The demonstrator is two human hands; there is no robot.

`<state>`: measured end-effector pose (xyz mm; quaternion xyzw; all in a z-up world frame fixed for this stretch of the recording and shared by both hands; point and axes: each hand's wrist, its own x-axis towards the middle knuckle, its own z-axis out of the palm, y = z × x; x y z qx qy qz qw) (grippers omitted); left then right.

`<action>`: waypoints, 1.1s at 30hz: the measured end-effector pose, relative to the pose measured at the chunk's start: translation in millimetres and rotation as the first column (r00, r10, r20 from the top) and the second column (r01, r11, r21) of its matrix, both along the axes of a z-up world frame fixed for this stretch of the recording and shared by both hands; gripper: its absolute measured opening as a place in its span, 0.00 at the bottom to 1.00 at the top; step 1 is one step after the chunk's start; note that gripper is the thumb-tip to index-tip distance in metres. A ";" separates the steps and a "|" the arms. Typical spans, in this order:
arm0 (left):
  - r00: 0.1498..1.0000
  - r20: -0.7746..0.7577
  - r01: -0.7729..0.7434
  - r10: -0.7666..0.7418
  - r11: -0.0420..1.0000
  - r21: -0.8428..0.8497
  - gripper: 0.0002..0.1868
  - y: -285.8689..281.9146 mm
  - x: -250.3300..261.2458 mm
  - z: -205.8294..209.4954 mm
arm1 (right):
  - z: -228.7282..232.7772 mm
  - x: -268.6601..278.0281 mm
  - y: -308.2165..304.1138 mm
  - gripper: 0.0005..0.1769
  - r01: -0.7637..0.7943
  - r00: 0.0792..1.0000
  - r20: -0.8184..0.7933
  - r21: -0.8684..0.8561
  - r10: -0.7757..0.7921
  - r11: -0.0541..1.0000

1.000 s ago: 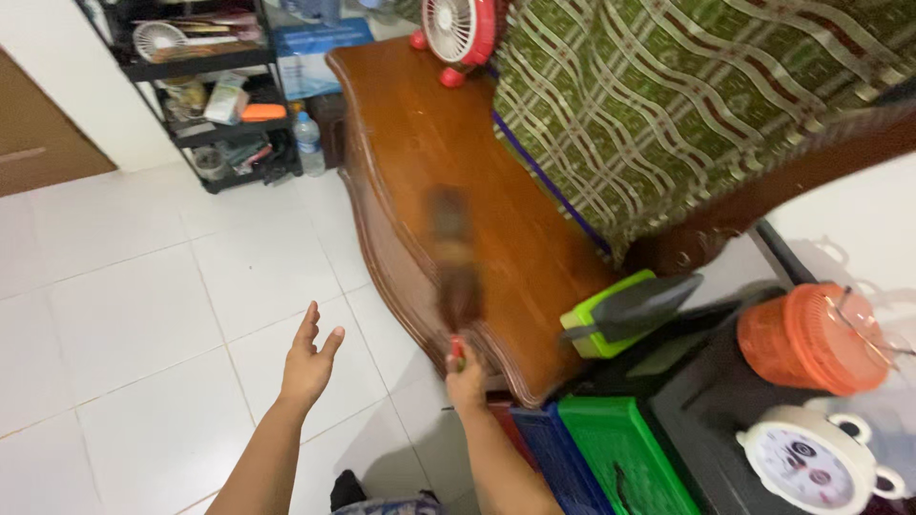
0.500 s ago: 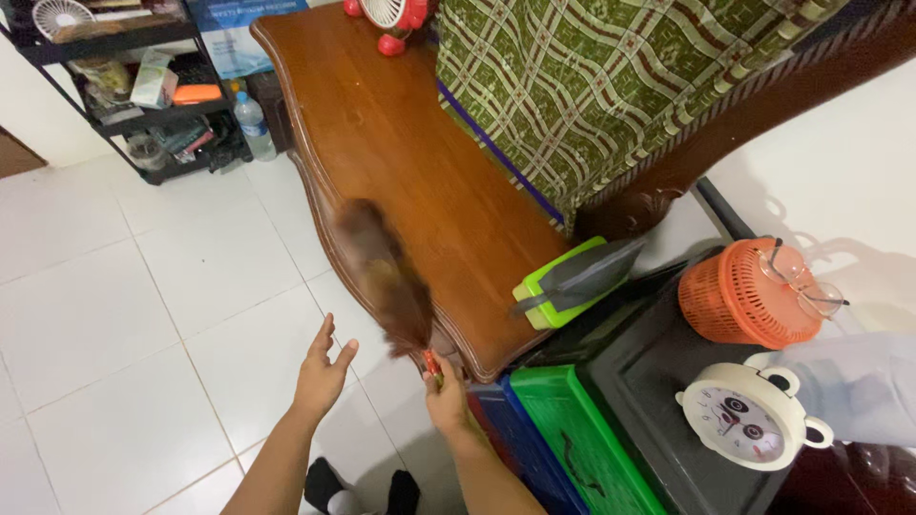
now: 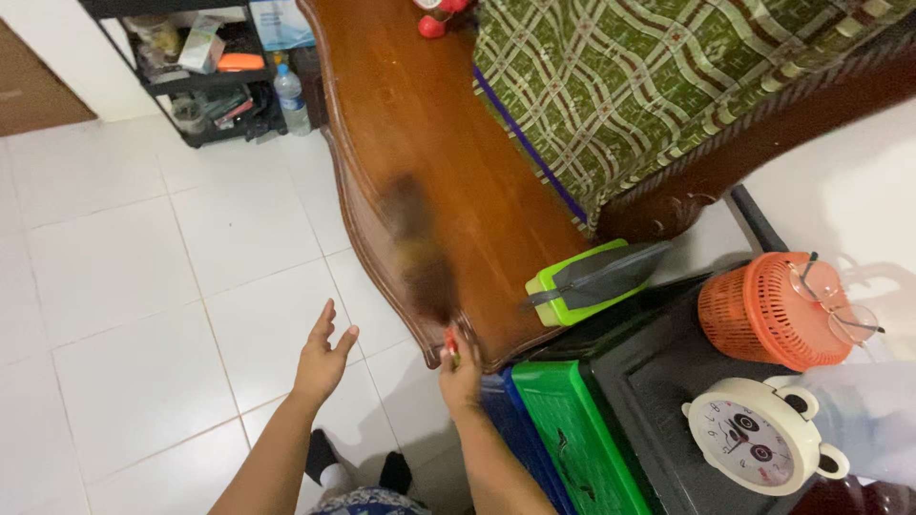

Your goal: The person cleans a wooden dresser with a feather duster, then picks up a broom and dustpan to sweep the floor, specifically focusing on the gap between the bed and the wall.

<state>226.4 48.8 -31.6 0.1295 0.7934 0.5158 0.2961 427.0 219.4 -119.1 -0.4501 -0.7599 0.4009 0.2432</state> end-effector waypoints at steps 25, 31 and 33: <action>0.994 0.016 -0.107 0.106 0.992 0.062 0.44 -50.8 -80.7 39.8 | -0.4 -94.8 -3.3 0.24 0.170 0.978 -0.132 0.071 -0.160 0.983; 0.993 -0.023 -0.113 0.116 0.988 0.105 0.43 -66.9 -124.7 63.0 | 20.9 -138.1 -17.6 0.28 -0.078 0.987 0.158 0.247 0.039 0.966; 0.991 -0.018 -0.127 0.130 0.987 0.096 0.42 -66.4 -135.1 66.7 | 32.7 -160.0 -20.5 0.29 0.186 0.977 -0.089 -0.086 -0.193 0.979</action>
